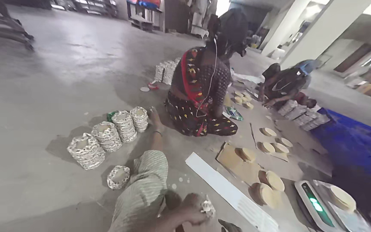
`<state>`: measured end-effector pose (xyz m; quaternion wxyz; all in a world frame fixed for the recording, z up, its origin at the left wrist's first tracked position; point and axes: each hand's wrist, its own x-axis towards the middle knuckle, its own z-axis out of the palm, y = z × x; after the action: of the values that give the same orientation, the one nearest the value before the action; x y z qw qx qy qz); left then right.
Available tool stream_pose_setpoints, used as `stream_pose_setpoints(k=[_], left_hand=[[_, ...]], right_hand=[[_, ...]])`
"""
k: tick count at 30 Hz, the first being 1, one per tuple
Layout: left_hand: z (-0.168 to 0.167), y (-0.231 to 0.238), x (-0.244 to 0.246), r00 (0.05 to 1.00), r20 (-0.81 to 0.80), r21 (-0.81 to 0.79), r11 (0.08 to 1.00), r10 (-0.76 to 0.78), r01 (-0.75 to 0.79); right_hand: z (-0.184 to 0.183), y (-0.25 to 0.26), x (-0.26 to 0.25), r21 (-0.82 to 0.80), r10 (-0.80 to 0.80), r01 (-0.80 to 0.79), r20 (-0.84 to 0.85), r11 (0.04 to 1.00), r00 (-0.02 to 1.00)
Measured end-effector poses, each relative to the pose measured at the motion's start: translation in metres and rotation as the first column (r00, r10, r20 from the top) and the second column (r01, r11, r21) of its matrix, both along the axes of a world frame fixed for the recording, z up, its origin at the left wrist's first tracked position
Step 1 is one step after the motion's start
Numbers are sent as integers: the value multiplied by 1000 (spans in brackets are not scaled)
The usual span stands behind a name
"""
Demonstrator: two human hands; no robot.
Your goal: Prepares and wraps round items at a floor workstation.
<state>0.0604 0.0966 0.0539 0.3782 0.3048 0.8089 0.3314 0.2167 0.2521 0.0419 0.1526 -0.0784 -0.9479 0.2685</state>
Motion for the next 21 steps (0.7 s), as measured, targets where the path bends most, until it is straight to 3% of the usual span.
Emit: stream_pose_setpoints(k=[3, 5, 7, 10, 12, 14, 17, 19, 21], left_hand=[[-64, 39, -5, 889, -457, 89, 994, -13, 60], [-95, 52, -7, 806, -586, 7, 995, -78, 101], [-86, 53, 5, 794, -551, -217, 963, -256, 160], [-75, 52, 14, 898, -269, -388, 893, -347, 229], [-72, 47, 15, 915, -270, -375, 908, -300, 187], [-79, 46, 7, 901, -374, -315, 944, -219, 98], [-75, 45, -15, 868, -392, -395, 908, -305, 140], [-72, 45, -24, 882, -340, -365, 910, -327, 197], [-73, 46, -27, 890, -308, -333, 914, -337, 231]], right_hand=[[-17, 9, 3, -95, -119, 124, 55, 988, 991], [-18, 10, 0, -30, -131, 132, 8, 991, 991], [-20, 15, -9, 110, -91, 94, -24, 989, 996], [-23, 19, -35, 186, 9, -58, 253, 981, 967], [-30, 15, -67, 221, 62, -207, 526, 953, 848], [-45, 13, -97, 230, 74, -293, 658, 928, 749], [-56, 22, -114, 201, 74, -247, 616, 948, 785], [-59, 29, -111, 177, 61, -192, 563, 965, 824], [-56, 30, -111, 145, 70, -214, 650, 966, 756]])
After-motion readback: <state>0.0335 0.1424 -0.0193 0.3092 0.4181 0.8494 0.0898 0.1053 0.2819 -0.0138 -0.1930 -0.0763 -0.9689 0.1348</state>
